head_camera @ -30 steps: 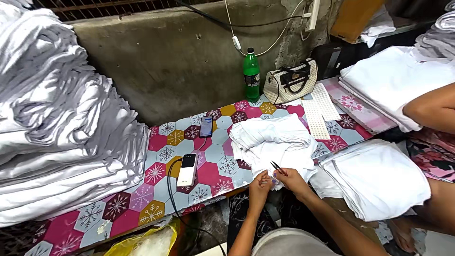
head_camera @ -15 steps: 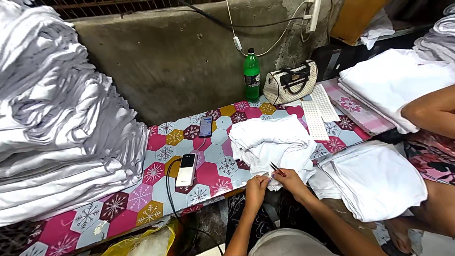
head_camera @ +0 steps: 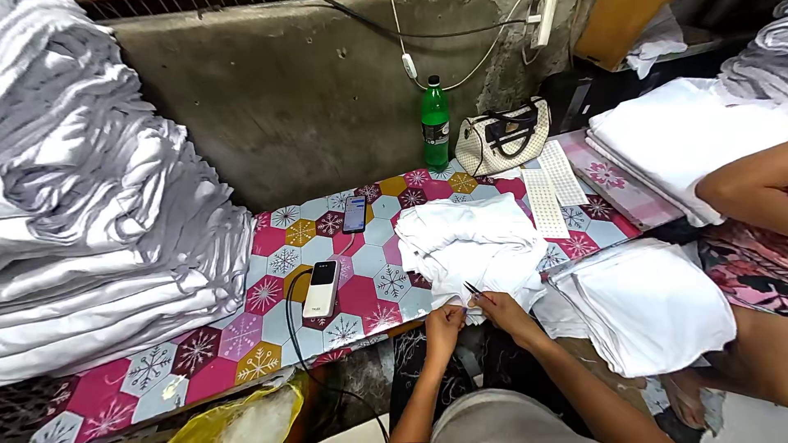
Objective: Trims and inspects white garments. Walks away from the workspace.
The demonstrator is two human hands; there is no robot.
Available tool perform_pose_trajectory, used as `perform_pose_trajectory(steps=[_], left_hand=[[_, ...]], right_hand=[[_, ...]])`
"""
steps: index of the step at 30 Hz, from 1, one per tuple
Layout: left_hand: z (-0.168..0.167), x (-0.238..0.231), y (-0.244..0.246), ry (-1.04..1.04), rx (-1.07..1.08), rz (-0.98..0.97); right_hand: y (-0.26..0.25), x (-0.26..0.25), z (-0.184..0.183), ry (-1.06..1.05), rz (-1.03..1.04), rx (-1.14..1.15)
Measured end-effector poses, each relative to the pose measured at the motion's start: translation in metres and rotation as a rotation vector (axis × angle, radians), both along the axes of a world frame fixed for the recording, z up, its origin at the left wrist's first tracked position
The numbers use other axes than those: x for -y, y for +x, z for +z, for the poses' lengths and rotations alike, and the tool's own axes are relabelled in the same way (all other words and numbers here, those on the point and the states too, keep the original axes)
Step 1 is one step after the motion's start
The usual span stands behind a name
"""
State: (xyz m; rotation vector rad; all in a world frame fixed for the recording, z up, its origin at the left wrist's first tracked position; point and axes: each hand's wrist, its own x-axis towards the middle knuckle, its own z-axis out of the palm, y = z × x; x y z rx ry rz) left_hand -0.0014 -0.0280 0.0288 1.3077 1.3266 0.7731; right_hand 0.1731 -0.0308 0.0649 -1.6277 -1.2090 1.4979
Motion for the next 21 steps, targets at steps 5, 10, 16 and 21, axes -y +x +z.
perform_pose_trajectory(steps=[5,10,16,21], left_hand=[[-0.009,0.005,-0.004,-0.034,0.081,0.042],[-0.007,0.005,-0.003,-0.03,0.104,0.054],[-0.009,0.006,-0.003,-0.002,0.118,0.062],[-0.012,0.006,0.001,0.012,0.138,0.103]], right_hand=[[0.021,0.007,0.02,-0.121,0.188,0.061],[0.022,0.006,0.005,-0.137,0.311,0.248],[0.012,-0.002,0.001,-0.116,0.316,0.26],[0.01,-0.004,-0.006,-0.095,0.282,0.28]])
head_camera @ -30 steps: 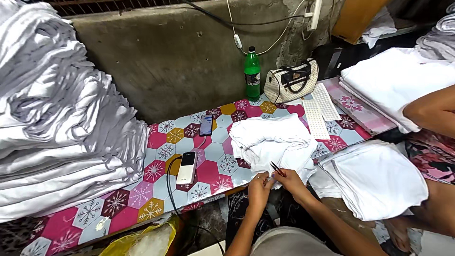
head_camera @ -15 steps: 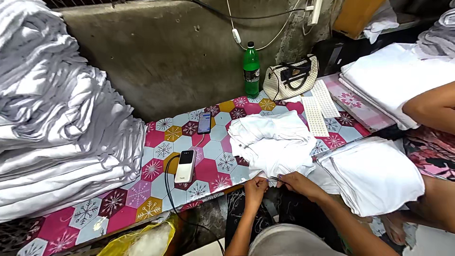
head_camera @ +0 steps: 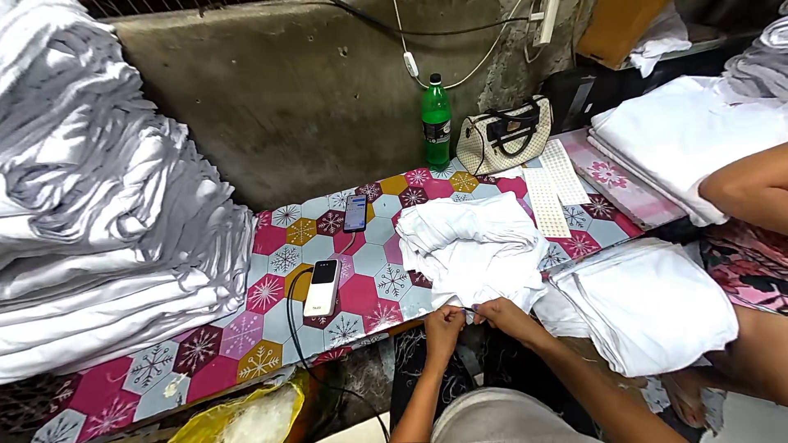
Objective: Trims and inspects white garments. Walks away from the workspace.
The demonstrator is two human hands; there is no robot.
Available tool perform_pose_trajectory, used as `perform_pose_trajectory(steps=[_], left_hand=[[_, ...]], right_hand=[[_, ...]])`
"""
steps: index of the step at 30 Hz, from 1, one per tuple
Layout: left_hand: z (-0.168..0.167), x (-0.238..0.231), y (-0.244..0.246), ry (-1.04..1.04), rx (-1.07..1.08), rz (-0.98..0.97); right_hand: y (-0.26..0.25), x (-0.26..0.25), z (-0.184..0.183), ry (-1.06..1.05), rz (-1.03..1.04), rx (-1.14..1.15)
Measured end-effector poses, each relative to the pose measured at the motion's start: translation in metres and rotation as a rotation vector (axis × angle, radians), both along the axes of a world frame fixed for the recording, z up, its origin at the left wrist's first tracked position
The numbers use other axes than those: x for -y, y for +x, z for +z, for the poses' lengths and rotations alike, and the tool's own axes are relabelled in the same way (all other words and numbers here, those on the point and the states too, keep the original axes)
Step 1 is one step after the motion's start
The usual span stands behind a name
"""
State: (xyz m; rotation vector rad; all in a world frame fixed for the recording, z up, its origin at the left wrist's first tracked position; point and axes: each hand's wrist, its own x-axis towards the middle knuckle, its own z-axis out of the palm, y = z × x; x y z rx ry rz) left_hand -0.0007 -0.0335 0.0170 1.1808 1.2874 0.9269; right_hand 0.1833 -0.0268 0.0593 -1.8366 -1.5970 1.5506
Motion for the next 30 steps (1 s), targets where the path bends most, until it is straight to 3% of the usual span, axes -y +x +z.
perform_pose_trajectory(steps=[3,7,11,13,16,21,25,30], left_hand=[[-0.006,0.001,-0.002,0.015,-0.043,-0.038],[0.001,-0.002,-0.029,-0.071,-0.37,-0.446],[0.009,-0.008,-0.013,0.0,-0.301,-0.32],[0.003,-0.015,0.002,0.104,-0.233,-0.239],[-0.001,-0.021,0.006,0.164,-0.184,-0.191],[0.024,-0.023,0.005,-0.082,0.097,-0.233],[0.021,-0.022,0.008,-0.099,0.122,-0.143],[0.033,-0.018,-0.005,-0.094,0.017,-0.291]], right_hand=[[0.002,0.002,-0.004,0.017,-0.007,0.02],[0.014,0.012,0.01,0.155,0.094,0.123],[-0.003,0.022,0.011,0.531,0.069,0.378],[-0.011,0.016,-0.003,0.608,0.031,0.435],[-0.008,0.003,-0.006,0.449,-0.065,0.264],[-0.005,-0.002,0.004,0.29,-0.266,-0.116],[-0.005,-0.004,0.005,0.261,-0.283,-0.157],[-0.005,-0.001,0.007,0.247,-0.24,-0.114]])
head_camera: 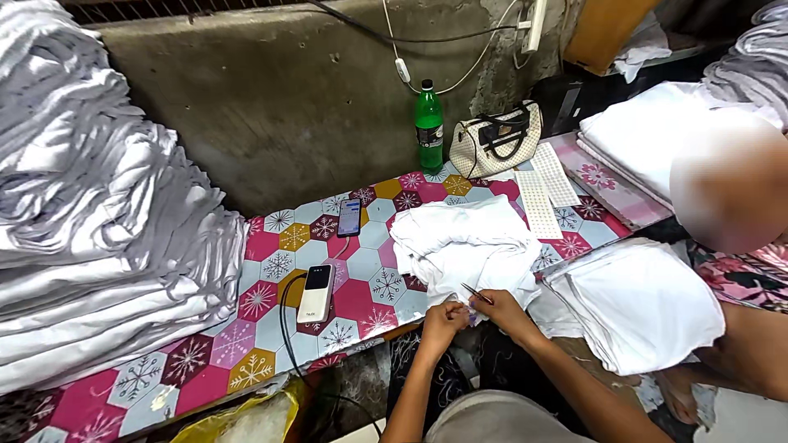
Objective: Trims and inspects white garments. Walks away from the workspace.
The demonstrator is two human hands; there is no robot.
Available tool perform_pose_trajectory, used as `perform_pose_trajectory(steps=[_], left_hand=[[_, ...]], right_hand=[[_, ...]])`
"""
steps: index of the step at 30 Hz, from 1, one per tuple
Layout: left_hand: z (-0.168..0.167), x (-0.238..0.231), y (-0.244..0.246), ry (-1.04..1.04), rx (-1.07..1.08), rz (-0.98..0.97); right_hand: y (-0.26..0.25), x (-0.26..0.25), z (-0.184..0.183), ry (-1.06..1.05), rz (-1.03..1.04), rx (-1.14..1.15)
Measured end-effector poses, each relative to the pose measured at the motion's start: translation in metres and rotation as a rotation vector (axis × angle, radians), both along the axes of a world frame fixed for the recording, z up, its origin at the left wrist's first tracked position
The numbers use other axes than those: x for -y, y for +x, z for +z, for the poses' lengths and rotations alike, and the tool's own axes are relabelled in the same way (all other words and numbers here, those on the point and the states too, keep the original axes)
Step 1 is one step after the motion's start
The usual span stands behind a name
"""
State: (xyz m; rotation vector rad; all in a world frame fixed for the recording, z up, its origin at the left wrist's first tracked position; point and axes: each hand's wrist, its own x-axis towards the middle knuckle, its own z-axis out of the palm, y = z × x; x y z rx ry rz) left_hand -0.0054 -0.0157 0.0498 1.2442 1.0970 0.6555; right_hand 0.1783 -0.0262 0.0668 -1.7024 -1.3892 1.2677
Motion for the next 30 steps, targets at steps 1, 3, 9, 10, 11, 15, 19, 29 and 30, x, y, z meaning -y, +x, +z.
perform_pose_trajectory(steps=[1,3,9,10,11,15,19,29,30], left_hand=[[0.002,0.0,0.002,0.001,0.003,0.028],[0.0,-0.001,0.004,0.007,-0.008,0.079],[-0.014,0.003,-0.002,-0.097,0.062,0.12],[-0.014,0.005,-0.003,-0.112,0.084,0.133],[-0.013,0.006,-0.004,-0.129,0.099,0.138],[-0.012,0.008,-0.003,-0.142,0.131,0.168],[-0.015,0.009,-0.001,-0.133,0.156,0.187],[-0.018,0.01,0.001,-0.126,0.181,0.2],[-0.018,0.01,0.002,-0.125,0.186,0.2]], right_hand=[[-0.001,0.0,0.0,0.007,0.013,0.005],[-0.001,-0.002,-0.002,0.024,0.034,0.02],[0.014,0.016,0.008,-0.142,0.062,-0.198],[0.017,0.021,0.009,-0.184,0.062,-0.215],[0.019,0.026,0.008,-0.211,0.072,-0.2],[0.019,0.03,-0.007,-0.234,0.109,-0.049],[0.012,0.023,-0.01,-0.204,0.098,-0.037],[0.011,0.022,-0.013,-0.152,0.113,-0.006],[0.01,0.02,-0.013,-0.146,0.116,0.004]])
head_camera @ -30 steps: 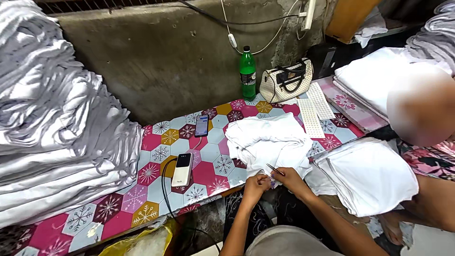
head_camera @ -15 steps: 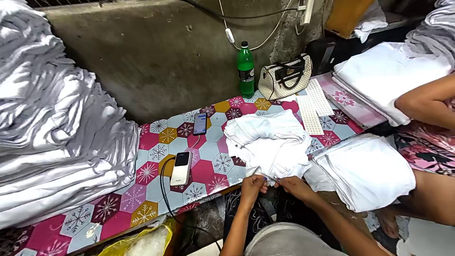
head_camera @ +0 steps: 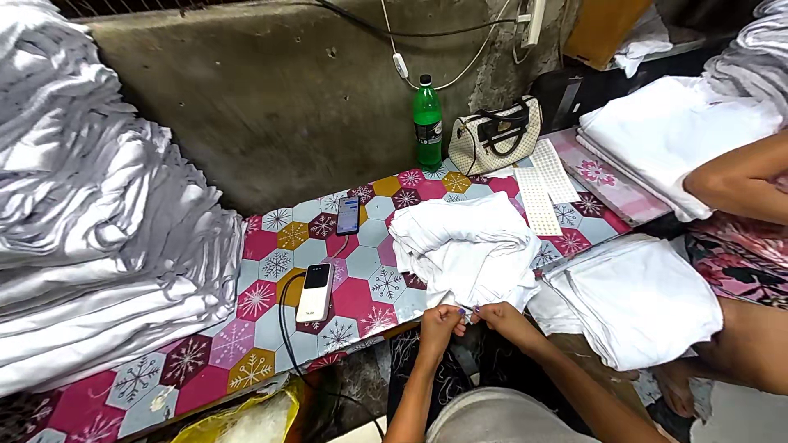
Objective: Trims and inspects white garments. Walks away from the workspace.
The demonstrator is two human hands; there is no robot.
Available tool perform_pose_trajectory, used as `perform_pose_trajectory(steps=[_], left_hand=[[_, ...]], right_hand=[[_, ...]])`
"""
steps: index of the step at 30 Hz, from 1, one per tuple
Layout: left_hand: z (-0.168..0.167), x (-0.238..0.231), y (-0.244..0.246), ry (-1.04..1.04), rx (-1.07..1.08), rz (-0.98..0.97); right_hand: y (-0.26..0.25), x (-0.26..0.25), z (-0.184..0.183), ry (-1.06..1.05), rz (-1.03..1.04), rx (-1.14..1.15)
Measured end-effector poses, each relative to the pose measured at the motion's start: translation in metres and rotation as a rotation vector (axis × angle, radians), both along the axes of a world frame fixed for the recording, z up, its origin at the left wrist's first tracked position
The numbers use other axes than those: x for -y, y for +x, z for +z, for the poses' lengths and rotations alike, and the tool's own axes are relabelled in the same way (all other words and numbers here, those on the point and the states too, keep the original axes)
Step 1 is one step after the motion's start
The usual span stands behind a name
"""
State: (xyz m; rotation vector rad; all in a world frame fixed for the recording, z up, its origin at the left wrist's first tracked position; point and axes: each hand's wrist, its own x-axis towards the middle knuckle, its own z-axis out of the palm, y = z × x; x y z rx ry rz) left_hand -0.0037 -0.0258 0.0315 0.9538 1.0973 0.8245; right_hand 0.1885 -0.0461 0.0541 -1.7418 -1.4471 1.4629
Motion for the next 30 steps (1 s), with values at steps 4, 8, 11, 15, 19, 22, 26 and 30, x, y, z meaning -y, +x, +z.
perform_pose_trajectory(steps=[4,8,11,15,19,22,26,30], left_hand=[[-0.004,0.001,0.0,0.002,-0.014,-0.003],[-0.009,0.002,-0.027,0.189,-0.354,-0.43],[-0.002,-0.003,-0.028,0.244,-0.547,-0.506],[-0.005,-0.021,0.005,0.324,-0.42,-0.233],[-0.004,-0.031,0.006,0.34,-0.408,-0.261],[0.01,-0.025,-0.001,0.228,-0.26,-0.305],[0.014,-0.02,0.013,0.17,-0.056,-0.122],[0.014,-0.02,-0.003,0.286,-0.342,-0.323]], right_hand=[[-0.003,-0.005,0.0,0.028,-0.004,0.021],[0.006,0.001,0.005,0.086,0.083,0.118],[0.003,0.011,0.009,0.305,0.089,0.293],[-0.018,0.002,-0.008,0.611,0.006,0.499],[-0.011,-0.022,0.003,0.292,-0.19,0.108],[-0.001,-0.026,0.017,0.079,-0.286,-0.213],[-0.003,-0.027,0.018,-0.027,-0.279,-0.407],[-0.002,-0.027,0.017,-0.031,-0.308,-0.416]])
